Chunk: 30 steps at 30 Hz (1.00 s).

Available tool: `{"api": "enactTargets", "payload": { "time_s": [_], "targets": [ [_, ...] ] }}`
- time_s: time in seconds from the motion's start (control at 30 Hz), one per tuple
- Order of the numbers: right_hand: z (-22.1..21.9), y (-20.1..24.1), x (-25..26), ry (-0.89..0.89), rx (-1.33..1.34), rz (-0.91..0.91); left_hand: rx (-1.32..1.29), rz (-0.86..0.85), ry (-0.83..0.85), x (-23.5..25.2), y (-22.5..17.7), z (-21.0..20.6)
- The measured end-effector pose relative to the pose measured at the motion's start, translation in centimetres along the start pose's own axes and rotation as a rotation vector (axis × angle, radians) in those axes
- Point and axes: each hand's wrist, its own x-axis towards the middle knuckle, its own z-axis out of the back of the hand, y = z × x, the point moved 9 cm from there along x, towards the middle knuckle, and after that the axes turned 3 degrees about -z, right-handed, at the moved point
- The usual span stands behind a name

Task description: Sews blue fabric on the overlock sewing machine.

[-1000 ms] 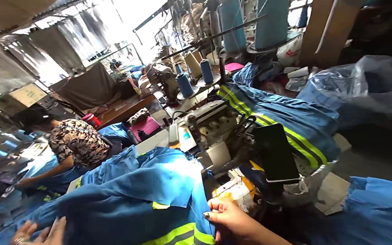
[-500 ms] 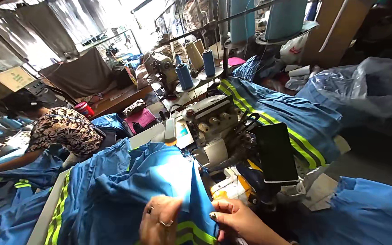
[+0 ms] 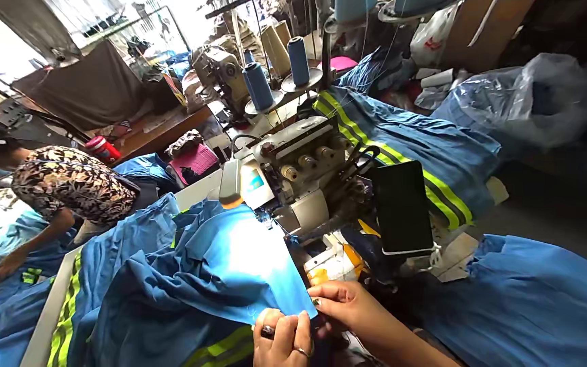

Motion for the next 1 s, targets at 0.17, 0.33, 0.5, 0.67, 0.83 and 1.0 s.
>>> {"api": "enactTargets", "payload": {
  "time_s": [0.17,0.33,0.5,0.67,0.83,1.0],
  "targets": [
    [0.4,0.7,0.7,-0.065,-0.088,0.146,0.001,-0.021,-0.001,-0.3,1.0,-1.0],
    [0.0,2.3,-0.6,-0.092,-0.111,0.098,0.205,-0.055,-0.009,0.0,1.0,-1.2],
    [0.3,2.5,2.0,-0.146,-0.177,0.153,0.261,-0.010,-0.073,1.4,1.2,-0.4],
    [0.5,5.2,6.0,-0.221,-0.242,0.205,0.314,0.100,-0.082,5.0,3.4,-0.7],
    [0.8,6.3,8.3,-0.246,-0.245,0.187,0.338,0.120,-0.167,8.3,6.4,-0.9],
    [0.7,4.3,7.9,-0.196,-0.235,0.183,0.221,0.389,-0.163,11.0,11.9,-1.5]
  ]
}}
